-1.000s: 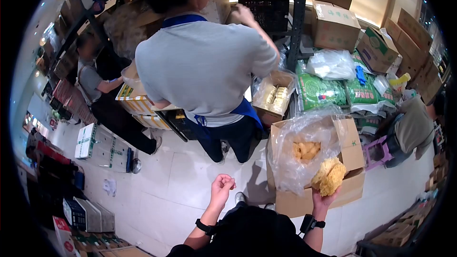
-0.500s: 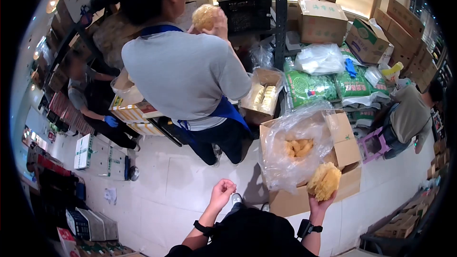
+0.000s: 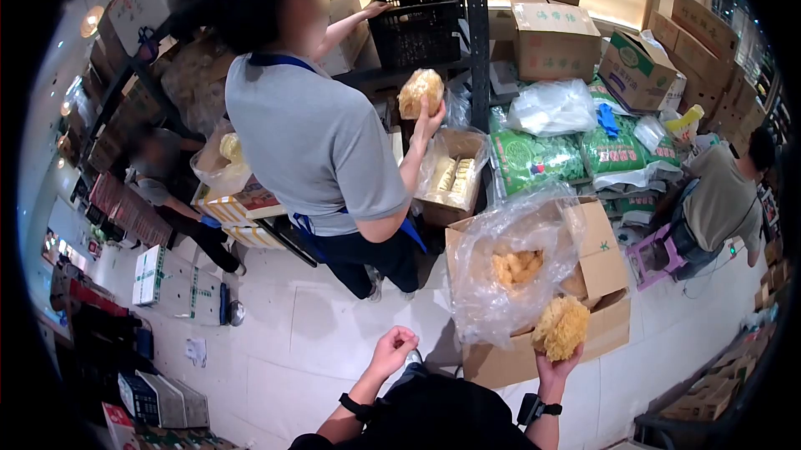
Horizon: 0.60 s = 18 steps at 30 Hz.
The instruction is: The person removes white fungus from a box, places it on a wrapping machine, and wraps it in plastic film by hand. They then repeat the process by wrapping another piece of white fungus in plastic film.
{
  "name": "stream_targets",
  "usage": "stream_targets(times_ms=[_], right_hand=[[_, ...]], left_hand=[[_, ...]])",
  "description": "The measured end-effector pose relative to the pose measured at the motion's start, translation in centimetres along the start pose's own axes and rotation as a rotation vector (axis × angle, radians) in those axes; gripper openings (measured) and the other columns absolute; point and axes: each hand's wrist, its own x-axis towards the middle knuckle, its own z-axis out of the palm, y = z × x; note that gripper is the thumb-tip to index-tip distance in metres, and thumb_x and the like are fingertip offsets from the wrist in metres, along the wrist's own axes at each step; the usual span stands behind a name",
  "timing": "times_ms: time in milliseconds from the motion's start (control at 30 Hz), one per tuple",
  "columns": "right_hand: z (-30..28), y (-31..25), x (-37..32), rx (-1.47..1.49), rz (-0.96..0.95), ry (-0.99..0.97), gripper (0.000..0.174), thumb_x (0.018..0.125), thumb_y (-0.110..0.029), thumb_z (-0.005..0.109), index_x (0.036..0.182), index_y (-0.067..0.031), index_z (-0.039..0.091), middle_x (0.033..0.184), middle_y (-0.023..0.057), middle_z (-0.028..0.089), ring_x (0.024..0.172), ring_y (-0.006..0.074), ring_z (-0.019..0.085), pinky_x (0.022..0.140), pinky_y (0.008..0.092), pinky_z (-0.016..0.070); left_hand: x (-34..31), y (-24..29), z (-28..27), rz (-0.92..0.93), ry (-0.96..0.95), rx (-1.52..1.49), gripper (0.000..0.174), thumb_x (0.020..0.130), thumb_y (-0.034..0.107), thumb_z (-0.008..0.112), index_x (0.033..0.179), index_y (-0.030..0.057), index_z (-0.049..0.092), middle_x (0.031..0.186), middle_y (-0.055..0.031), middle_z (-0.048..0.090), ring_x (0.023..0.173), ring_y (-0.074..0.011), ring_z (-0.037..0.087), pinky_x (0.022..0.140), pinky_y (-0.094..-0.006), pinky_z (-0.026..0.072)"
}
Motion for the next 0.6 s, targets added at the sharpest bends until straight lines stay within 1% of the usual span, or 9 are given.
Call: stream_targets(times_ms=[100, 167, 200, 333, 533, 600], right_hand=[[0.1, -0.3, 0.3, 0.005, 0.004, 0.029, 0.07, 0.08, -0.054, 0.057, 0.136, -0.015, 0.04, 0.135, 0.0058, 0.044, 0.12, 0.0264, 0.044, 0.097, 0.0465, 0.0387], [0.2, -0.6, 0.8, 0.002, 0.003, 0.043, 0.07, 0.08, -0.054, 0.057, 0.136, -0.0157, 0.04, 0.135, 0.0059, 0.044, 0.12, 0.0269, 0.044, 0.097, 0.0467, 0.039], [0.2, -0.7, 0.8, 0.0, 0.001, 0.053, 0.069, 0.08, -0.054, 0.058, 0.135, -0.0163, 0.04, 0.134, 0.0059, 0.045, 0.12, 0.0275, 0.044, 0.097, 0.0468, 0.0393], [0.3, -0.8, 0.4, 0.0, 0.003, 0.075, 0.068, 0.082, -0.054, 0.056, 0.136, -0.0164, 0.04, 0.134, 0.0061, 0.045, 0.12, 0.0273, 0.044, 0.097, 0.0467, 0.0392], [-0.4, -0.2, 0.9, 0.004, 0.036, 0.051, 0.067, 0.083, -0.054, 0.054, 0.136, -0.0162, 0.039, 0.136, 0.0062, 0.043, 0.121, 0.0276, 0.044, 0.098, 0.0467, 0.0382], [-0.5, 0.1, 1.0, 0.019, 0.032, 0.081, 0.066, 0.084, -0.052, 0.052, 0.136, -0.0147, 0.039, 0.137, 0.0063, 0.043, 0.122, 0.0265, 0.043, 0.1, 0.0472, 0.0364]], left_hand=[[0.5, 0.1, 0.4, 0.018, -0.022, -0.016, 0.012, 0.086, 0.009, 0.064, 0.093, 0.0035, 0.055, 0.08, -0.0005, 0.06, 0.074, -0.0082, 0.057, 0.07, -0.0219, 0.0451], [0.9, -0.4, 0.6, 0.044, -0.036, 0.027, 0.012, 0.087, 0.01, 0.063, 0.093, 0.0036, 0.055, 0.08, -0.0005, 0.06, 0.074, -0.0083, 0.057, 0.069, -0.022, 0.045], [0.8, 0.2, 0.8, 0.044, -0.044, 0.04, 0.012, 0.087, 0.011, 0.063, 0.093, 0.0039, 0.055, 0.08, -0.0003, 0.06, 0.074, -0.0077, 0.056, 0.069, -0.0219, 0.0447], [0.7, 0.3, 0.9, 0.031, -0.047, 0.055, 0.012, 0.087, 0.011, 0.063, 0.093, 0.0041, 0.055, 0.08, 0.0004, 0.06, 0.074, -0.0064, 0.055, 0.069, -0.0212, 0.0441], [0.7, -0.7, 0.3, -0.013, -0.049, 0.046, 0.011, 0.087, 0.01, 0.063, 0.092, 0.0041, 0.055, 0.081, 0.001, 0.06, 0.074, -0.0057, 0.055, 0.07, -0.0204, 0.0439], [0.6, -1.0, 0.0, -0.011, -0.042, 0.033, 0.011, 0.087, 0.01, 0.063, 0.092, 0.0041, 0.055, 0.081, 0.0011, 0.06, 0.074, -0.0056, 0.055, 0.07, -0.0202, 0.0439]])
